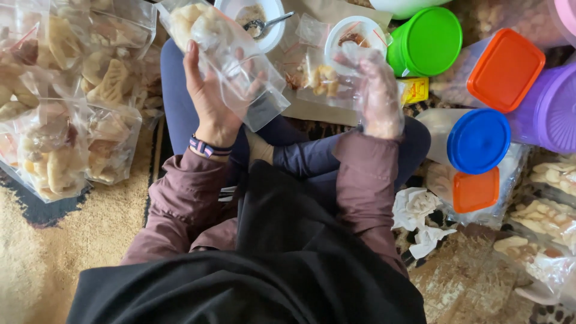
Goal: A person sitting on the floor is manually packaging food items into small plastic bags using their hands and a spoon.
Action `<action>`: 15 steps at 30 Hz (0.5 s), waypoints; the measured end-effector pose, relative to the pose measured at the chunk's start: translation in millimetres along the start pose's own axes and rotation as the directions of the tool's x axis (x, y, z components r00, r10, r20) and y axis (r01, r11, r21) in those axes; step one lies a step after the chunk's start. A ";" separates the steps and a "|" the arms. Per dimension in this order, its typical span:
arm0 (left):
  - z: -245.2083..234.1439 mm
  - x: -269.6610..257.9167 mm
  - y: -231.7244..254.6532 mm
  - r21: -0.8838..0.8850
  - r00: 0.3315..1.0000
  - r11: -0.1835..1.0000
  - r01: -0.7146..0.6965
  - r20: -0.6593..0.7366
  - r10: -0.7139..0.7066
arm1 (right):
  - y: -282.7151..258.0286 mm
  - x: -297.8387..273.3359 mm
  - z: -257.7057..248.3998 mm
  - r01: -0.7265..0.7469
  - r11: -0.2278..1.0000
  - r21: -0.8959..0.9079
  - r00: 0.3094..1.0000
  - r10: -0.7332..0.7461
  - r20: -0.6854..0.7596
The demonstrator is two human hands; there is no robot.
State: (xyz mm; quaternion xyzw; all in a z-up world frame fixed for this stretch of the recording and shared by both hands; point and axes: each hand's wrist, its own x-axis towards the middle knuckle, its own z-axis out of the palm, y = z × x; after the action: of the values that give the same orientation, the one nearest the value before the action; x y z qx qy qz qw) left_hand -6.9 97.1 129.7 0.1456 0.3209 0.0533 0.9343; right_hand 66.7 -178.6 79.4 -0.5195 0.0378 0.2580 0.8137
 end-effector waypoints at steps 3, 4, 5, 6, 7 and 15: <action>4.4 13.6 -12.7 0.081 0.995 0.996 -0.041 -0.082 0.047 | -20.7 -47.3 38.8 0.194 0.977 -0.084 0.980 -0.198 -0.033; 2.3 18.8 -19.0 0.075 0.993 0.990 -0.116 -0.027 0.118 | -20.7 -60.8 50.1 0.232 0.968 -0.099 0.961 -0.244 -0.128; 0.1 24.3 -25.3 0.064 0.982 0.980 -0.190 0.029 0.189 | -20.6 -74.0 61.2 0.268 0.956 -0.118 0.932 -0.288 -0.221; 5.3 22.6 -30.1 0.063 0.982 0.980 -0.187 0.028 0.185 | -3.1 -75.3 43.7 0.267 0.956 -0.121 0.931 -0.288 -0.224; 10.3 20.9 -34.5 0.054 0.985 0.984 -0.168 -0.014 0.169 | 14.5 -76.7 26.4 0.485 0.740 -0.466 0.821 -0.569 -0.049; -3.0 28.9 -63.8 -0.004 0.980 0.987 -0.162 -0.114 0.161 | 31.2 -88.7 95.8 0.372 0.781 -0.502 0.832 -0.520 -0.193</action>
State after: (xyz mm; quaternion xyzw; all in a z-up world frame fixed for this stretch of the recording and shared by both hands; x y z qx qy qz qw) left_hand 14.3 42.6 91.0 0.1617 0.3602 0.1392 0.9081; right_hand -44.0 -119.3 126.7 -0.7194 -0.0160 -0.0315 0.6937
